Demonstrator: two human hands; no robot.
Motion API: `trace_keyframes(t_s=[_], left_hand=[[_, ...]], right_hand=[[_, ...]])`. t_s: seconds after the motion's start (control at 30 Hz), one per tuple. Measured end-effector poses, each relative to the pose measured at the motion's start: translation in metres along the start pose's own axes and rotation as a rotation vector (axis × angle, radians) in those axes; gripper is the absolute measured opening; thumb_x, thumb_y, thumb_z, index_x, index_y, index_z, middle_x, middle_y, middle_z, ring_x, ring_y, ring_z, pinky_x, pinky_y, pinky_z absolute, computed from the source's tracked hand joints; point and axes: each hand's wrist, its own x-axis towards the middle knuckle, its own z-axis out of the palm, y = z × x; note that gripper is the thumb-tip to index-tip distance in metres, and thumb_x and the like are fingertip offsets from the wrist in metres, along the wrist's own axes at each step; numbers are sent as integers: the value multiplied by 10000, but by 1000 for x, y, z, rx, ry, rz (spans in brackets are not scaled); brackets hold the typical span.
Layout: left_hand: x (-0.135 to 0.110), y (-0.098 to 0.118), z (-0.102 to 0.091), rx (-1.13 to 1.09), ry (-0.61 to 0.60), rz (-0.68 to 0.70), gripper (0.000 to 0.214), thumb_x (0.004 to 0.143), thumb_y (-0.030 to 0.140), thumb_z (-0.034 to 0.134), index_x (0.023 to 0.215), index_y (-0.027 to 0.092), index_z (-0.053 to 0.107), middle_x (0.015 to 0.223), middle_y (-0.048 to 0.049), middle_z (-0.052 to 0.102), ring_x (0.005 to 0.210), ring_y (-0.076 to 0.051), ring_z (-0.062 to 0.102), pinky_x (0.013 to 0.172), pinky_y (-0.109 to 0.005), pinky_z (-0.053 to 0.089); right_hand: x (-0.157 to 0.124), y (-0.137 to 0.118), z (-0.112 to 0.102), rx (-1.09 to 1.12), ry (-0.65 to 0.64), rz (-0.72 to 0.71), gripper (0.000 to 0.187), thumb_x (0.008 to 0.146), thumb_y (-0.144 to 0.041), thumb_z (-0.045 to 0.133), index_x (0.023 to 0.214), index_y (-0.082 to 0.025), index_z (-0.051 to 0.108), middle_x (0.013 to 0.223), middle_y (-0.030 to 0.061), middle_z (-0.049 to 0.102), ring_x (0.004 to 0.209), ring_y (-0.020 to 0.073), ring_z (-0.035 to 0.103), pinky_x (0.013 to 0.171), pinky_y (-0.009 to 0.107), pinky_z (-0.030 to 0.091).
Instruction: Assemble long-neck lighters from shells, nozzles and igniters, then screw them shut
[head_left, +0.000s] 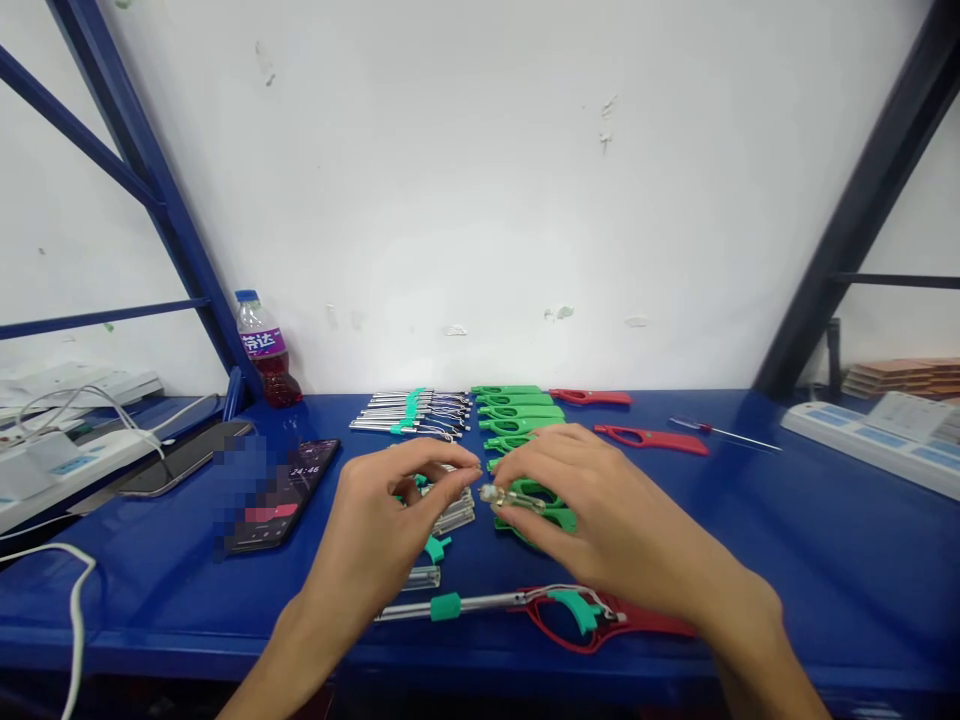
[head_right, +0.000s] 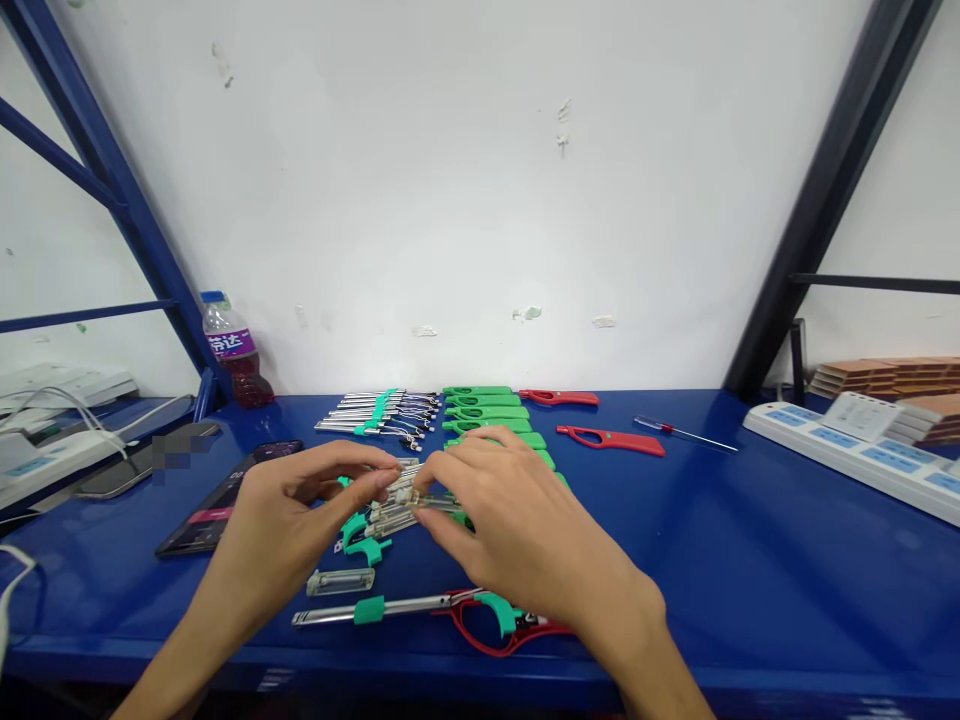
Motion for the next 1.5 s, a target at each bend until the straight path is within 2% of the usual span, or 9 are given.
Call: trace_keyframes(t_s=[0.17, 0.3, 0.4, 0.93, 1.17, 1.37, 1.5], left_hand=[[3, 5, -1, -107, -87, -89, 182, 937, 349, 733, 841, 231, 833, 864, -39, 797, 718, -172, 671, 494, -207, 453], [4, 8, -4, -134, -102, -145, 230, 935, 408, 731, 860, 215, 833, 730, -16, 723, 538, -120, 507, 407, -202, 324], [3, 8, -3, -136, -94, -157, 253, 931, 431, 729, 876, 209, 838, 665, 0, 684, 484, -104, 441, 393, -204, 308], [0, 12, 0, -152, -76, -184, 244, 921, 438, 743, 893, 208, 820, 630, 13, 636, 476, -103, 448, 393, -198, 334], [-1, 12, -1, -230, -110, -213, 187, 914, 394, 762, 932, 212, 803, 559, 44, 591, 484, -116, 541, 420, -192, 397], [-1, 14, -3, -313, -116, -246, 231, 923, 375, 783, 1081, 207, 772, 784, 10, 694, 514, -98, 588, 461, -199, 468], [-2, 12, -4, -349, -120, -249, 249, 905, 403, 815, 1040, 199, 772, 765, 7, 668, 491, -96, 559, 418, -197, 404]], right_hand=[[3, 1, 4, 2, 35, 11, 13, 1037, -248, 724, 1038, -256, 715, 941, -24, 780, 941, 220, 679, 1032, 428, 463], [3, 4, 5, 9, 82, 6, 65, 1021, -238, 749, 987, -236, 693, 904, -29, 764, 884, 202, 668, 1040, 419, 436], [4, 5, 5, 14, 112, -3, 88, 1024, -241, 745, 976, -222, 674, 905, -22, 757, 856, 191, 654, 1036, 416, 430], [3, 5, 5, 22, 106, 0, 91, 1021, -219, 748, 985, -222, 664, 925, -12, 740, 884, 203, 648, 907, 355, 429], [2, 5, 4, 35, 115, -9, 82, 1031, -223, 742, 1001, -226, 666, 937, -17, 735, 888, 200, 635, 891, 343, 416], [1, 7, 5, 19, 89, -17, 64, 1049, -256, 721, 1019, -220, 678, 937, 1, 715, 894, 213, 631, 858, 348, 410], [2, 3, 7, -13, 78, -51, 86, 1072, -225, 666, 989, -204, 677, 905, 11, 701, 867, 211, 623, 844, 361, 405]])
